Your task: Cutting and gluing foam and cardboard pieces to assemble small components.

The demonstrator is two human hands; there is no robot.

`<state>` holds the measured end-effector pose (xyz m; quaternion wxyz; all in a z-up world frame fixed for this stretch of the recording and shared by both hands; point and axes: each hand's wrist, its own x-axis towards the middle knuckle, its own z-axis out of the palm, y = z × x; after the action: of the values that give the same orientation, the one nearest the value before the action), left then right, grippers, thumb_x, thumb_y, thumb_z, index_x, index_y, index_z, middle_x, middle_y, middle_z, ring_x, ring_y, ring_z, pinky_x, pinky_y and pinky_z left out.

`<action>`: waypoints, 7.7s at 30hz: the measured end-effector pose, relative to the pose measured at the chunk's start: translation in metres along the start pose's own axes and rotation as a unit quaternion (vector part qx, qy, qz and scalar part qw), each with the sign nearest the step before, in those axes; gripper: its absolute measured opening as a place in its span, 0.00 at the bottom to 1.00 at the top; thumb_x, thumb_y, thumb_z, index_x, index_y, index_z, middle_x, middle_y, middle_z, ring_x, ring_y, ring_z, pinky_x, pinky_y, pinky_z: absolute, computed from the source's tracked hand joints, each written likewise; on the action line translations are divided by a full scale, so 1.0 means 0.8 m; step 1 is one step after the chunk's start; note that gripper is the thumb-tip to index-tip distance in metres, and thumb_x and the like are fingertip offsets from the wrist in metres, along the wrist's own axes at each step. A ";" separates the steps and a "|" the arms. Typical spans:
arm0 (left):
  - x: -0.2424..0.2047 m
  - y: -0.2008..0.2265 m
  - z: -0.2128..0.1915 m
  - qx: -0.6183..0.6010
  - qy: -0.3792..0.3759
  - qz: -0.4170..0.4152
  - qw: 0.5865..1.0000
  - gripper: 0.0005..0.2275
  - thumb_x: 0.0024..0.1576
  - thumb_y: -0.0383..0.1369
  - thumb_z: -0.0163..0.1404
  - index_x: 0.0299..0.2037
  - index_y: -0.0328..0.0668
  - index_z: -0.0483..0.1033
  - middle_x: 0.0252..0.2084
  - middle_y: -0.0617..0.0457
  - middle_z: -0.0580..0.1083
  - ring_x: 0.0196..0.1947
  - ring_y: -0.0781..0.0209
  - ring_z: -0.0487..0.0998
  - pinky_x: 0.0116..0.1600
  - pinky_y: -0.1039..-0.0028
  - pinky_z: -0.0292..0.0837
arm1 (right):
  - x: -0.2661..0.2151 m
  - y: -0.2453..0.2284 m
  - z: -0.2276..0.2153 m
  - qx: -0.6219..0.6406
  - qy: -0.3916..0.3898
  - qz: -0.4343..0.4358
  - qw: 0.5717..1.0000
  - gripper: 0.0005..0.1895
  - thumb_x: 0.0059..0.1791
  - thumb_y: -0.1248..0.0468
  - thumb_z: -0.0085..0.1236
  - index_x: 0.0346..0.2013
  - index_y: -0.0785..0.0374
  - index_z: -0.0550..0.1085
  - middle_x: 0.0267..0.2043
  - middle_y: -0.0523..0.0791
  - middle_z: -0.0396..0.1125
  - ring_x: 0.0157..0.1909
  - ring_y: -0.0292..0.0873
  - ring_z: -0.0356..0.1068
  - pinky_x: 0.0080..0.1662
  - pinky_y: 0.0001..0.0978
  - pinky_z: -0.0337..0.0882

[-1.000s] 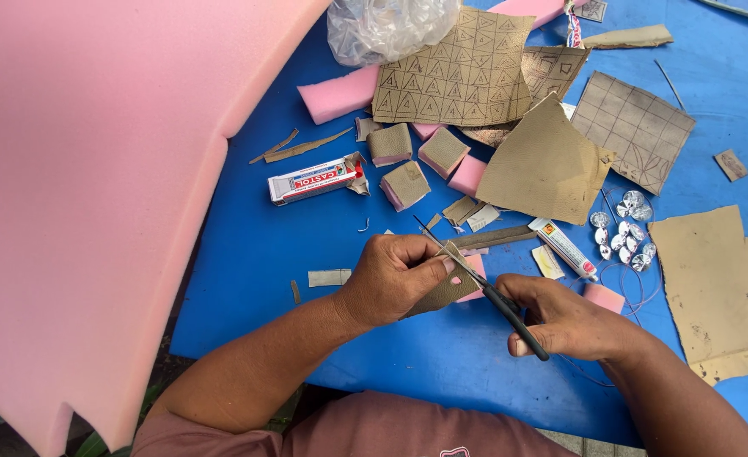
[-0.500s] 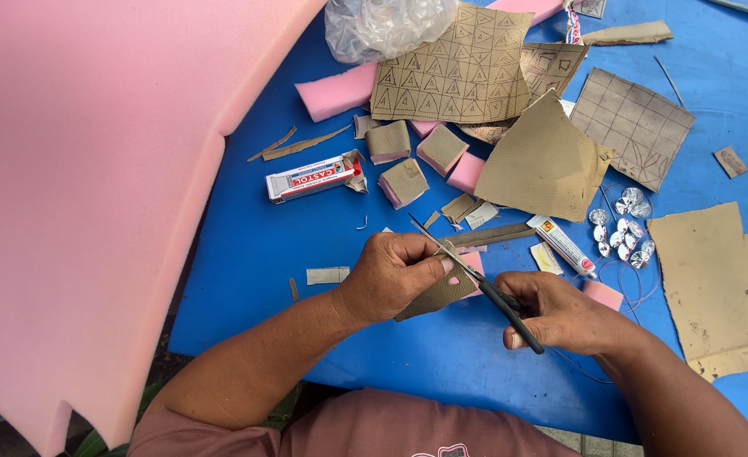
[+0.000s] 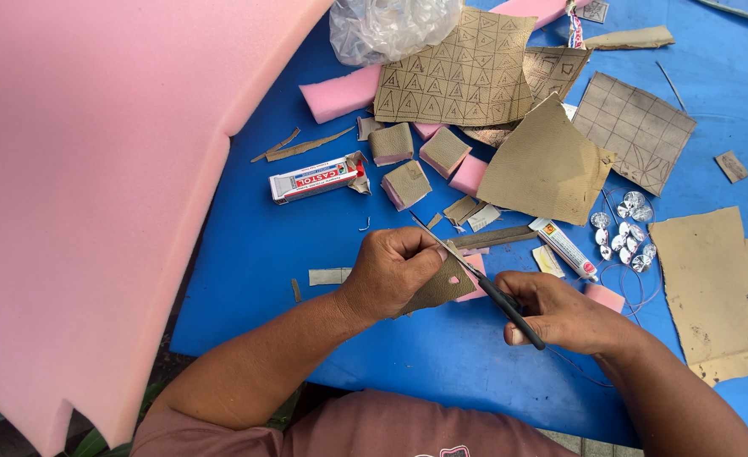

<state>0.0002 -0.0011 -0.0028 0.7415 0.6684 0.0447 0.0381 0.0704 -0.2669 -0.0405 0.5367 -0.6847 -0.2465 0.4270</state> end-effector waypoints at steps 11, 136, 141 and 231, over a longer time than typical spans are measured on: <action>-0.004 -0.001 0.003 -0.008 -0.001 0.004 1.000 0.06 0.52 0.25 0.52 0.22 0.41 0.77 0.12 0.58 0.61 0.22 0.73 0.60 0.25 0.80 0.55 | 0.001 0.000 -0.003 -0.017 -0.010 -0.007 1.000 0.29 0.35 0.41 0.78 0.22 0.62 0.75 0.13 0.42 0.61 0.16 0.37 0.61 0.20 0.27 0.60; -0.035 -0.031 0.043 -0.007 -0.090 0.170 0.981 0.28 0.57 0.15 0.51 0.69 0.36 0.64 0.56 0.38 0.77 0.56 0.45 0.79 0.53 0.61 0.82 | -0.018 -0.051 0.047 -0.180 0.304 -0.239 0.904 0.22 0.39 0.69 0.74 0.45 0.69 0.76 0.43 0.54 0.73 0.50 0.57 0.76 0.52 0.47 0.73; -0.037 -0.020 0.042 0.039 -0.087 0.224 0.970 0.24 0.57 0.19 0.55 0.65 0.36 0.69 0.52 0.40 0.79 0.50 0.45 0.83 0.47 0.62 0.84 | -0.024 -0.061 0.053 -0.205 0.305 -0.264 0.892 0.25 0.40 0.68 0.74 0.49 0.67 0.76 0.46 0.54 0.73 0.50 0.55 0.76 0.51 0.45 0.75; -0.010 -0.028 0.029 -0.200 -0.018 -0.343 0.918 0.15 0.48 0.30 0.65 0.41 0.35 0.77 0.31 0.47 0.79 0.29 0.59 0.84 0.30 0.75 0.82 | 0.008 -0.026 -0.003 0.047 0.106 -0.021 0.993 0.34 0.40 0.74 0.69 0.60 0.65 0.70 0.28 0.53 0.74 0.27 0.43 0.72 0.29 0.30 0.72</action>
<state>-0.0048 -0.0276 -0.0227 0.8282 0.4502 0.2493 -0.2220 0.0781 -0.2565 -0.0231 0.6002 -0.6946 -0.1820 0.3524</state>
